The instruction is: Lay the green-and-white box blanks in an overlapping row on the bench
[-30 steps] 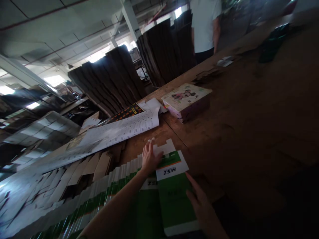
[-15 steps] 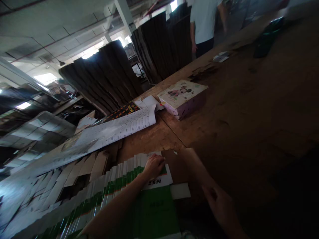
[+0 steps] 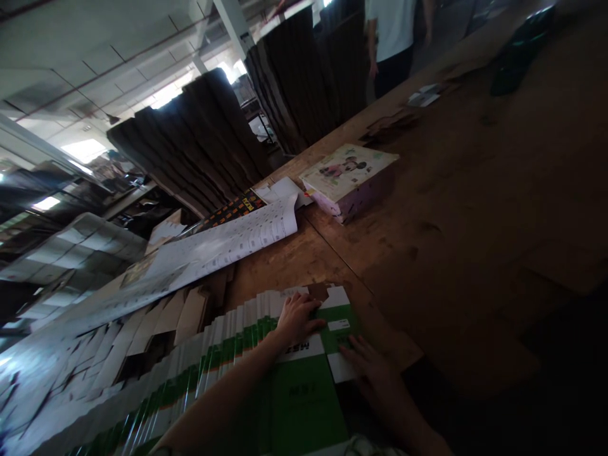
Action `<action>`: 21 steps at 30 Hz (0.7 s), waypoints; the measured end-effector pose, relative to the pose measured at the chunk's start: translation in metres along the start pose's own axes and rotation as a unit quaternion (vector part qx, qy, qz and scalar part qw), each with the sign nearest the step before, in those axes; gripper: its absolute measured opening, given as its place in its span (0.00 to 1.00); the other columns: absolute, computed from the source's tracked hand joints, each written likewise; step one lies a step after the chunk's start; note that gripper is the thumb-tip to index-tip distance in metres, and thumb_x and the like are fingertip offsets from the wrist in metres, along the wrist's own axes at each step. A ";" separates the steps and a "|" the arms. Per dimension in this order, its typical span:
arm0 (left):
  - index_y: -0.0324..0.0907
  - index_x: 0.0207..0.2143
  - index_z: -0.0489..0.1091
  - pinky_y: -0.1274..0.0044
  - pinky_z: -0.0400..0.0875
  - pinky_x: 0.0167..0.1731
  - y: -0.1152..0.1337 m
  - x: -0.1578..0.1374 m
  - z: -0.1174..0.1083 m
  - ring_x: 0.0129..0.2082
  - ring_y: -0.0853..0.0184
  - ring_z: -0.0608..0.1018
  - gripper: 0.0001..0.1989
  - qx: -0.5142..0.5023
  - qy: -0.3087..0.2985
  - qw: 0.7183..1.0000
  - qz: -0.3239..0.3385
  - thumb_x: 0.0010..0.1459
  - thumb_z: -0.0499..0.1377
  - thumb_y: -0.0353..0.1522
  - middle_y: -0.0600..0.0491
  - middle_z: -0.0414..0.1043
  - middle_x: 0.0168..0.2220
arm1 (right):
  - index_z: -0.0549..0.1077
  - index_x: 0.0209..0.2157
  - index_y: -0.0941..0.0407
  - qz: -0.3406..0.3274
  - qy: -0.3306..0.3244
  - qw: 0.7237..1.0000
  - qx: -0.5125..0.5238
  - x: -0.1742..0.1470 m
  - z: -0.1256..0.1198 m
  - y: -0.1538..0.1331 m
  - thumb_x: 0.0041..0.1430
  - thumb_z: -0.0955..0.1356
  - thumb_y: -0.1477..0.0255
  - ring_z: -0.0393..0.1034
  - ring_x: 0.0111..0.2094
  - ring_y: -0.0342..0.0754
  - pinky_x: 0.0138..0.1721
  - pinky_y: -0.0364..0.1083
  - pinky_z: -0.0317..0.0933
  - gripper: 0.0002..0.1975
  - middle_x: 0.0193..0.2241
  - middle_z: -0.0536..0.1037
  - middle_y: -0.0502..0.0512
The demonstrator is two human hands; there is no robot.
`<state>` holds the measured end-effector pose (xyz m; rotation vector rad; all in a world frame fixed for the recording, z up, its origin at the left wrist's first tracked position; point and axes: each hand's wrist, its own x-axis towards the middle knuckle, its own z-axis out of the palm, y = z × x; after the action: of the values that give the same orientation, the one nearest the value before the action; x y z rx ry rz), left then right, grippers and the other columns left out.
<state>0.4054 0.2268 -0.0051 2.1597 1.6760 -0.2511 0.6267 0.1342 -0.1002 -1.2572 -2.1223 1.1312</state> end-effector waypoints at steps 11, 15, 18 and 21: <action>0.49 0.43 0.73 0.65 0.61 0.48 0.009 0.001 -0.008 0.48 0.57 0.68 0.15 -0.016 -0.008 1.000 -0.020 0.55 0.60 0.43 0.51 0.70 0.45 | 0.68 0.57 0.52 0.156 0.166 0.918 -0.324 -0.028 -0.079 0.057 0.51 0.61 0.76 0.44 0.64 0.70 0.53 0.76 0.47 0.29 0.61 0.62 0.66; 0.47 0.37 0.75 0.65 0.61 0.49 0.010 0.003 -0.009 0.49 0.58 0.68 0.11 -0.044 0.008 0.998 -0.032 0.59 0.56 0.41 0.51 0.69 0.46 | 0.66 0.57 0.52 0.145 0.137 0.972 -0.122 -0.007 -0.096 0.016 0.57 0.58 0.70 0.60 0.59 0.62 0.54 0.64 0.59 0.26 0.56 0.70 0.62; 0.45 0.35 0.76 0.64 0.61 0.50 0.007 0.005 -0.008 0.49 0.57 0.69 0.19 -0.065 0.014 0.997 -0.044 0.65 0.47 0.40 0.50 0.71 0.44 | 0.67 0.57 0.52 0.171 0.153 0.971 0.060 0.007 -0.120 -0.013 0.59 0.58 0.58 0.67 0.54 0.58 0.52 0.55 0.65 0.27 0.54 0.73 0.58; 0.43 0.37 0.75 0.65 0.63 0.49 0.003 0.007 -0.013 0.46 0.58 0.71 0.26 -0.121 0.009 0.991 -0.063 0.67 0.38 0.39 0.48 0.73 0.42 | 0.65 0.58 0.53 0.212 0.175 0.945 0.178 0.011 -0.127 -0.033 0.55 0.61 0.52 0.70 0.52 0.58 0.47 0.52 0.69 0.32 0.54 0.73 0.59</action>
<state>0.4090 0.2378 0.0043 1.8881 1.7557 -0.0592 0.6915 0.1898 -0.0003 -1.6317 -1.3498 1.2740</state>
